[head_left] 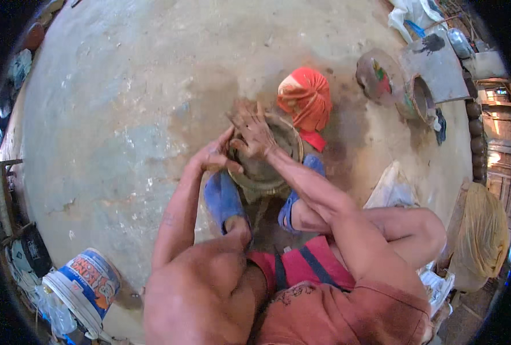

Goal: The person forms a clay pot by hand, pressing a mound of clay into a circular mold, smoothing the surface with water, and scraping the edges with a tool.

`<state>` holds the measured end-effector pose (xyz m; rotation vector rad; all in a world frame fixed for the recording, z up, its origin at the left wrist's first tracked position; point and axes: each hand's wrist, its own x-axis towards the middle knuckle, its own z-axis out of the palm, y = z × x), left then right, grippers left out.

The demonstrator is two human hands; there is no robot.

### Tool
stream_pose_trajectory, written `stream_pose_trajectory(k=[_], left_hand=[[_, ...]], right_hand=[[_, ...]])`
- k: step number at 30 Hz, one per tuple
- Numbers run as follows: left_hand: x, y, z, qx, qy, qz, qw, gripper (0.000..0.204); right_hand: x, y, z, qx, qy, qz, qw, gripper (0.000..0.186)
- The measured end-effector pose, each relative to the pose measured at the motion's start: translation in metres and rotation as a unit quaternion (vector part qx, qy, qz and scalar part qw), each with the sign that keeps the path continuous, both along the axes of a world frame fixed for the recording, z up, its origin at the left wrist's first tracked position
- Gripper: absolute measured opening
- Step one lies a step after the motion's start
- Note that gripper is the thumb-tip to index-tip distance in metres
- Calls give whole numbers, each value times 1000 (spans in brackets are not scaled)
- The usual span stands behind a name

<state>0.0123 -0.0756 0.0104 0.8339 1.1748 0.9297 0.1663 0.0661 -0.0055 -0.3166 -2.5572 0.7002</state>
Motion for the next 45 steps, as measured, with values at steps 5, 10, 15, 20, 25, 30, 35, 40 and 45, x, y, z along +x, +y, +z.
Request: stream_pose_trajectory(k=[5,10,15,20,25,30,35,40,45], left_hand=[[2,7,12,13,-1,21,1000,143],[-4,11,19,-15,0,10,1000,144],[4,16,-4,22,-11,13,1000,145],[2,5,-14,3,69,-3,998,146],[-5,9,-8,39,-50,-7,998,145],[-2,4,-4,18,35,-9,999,148],[-10,6,-7,-16,-2,-54,998,133],[-29,-11,-25,-2,-4,-12,1000,122],[-14,-5,-33,-23,142,-55,988,118]], right_hand=[[12,18,4,67,-17,65,996,78],[5,41,3,70,-6,74,995,72],[19,33,19,-54,10,57,997,78],[47,19,7,68,-25,124,990,83],[38,13,13,14,-28,73,997,78],[59,-2,5,128,-112,90,981,81],[36,-44,6,78,-65,-132,986,75],[3,-66,15,111,-77,-172,976,69],[14,-81,-3,67,-109,-276,952,71]])
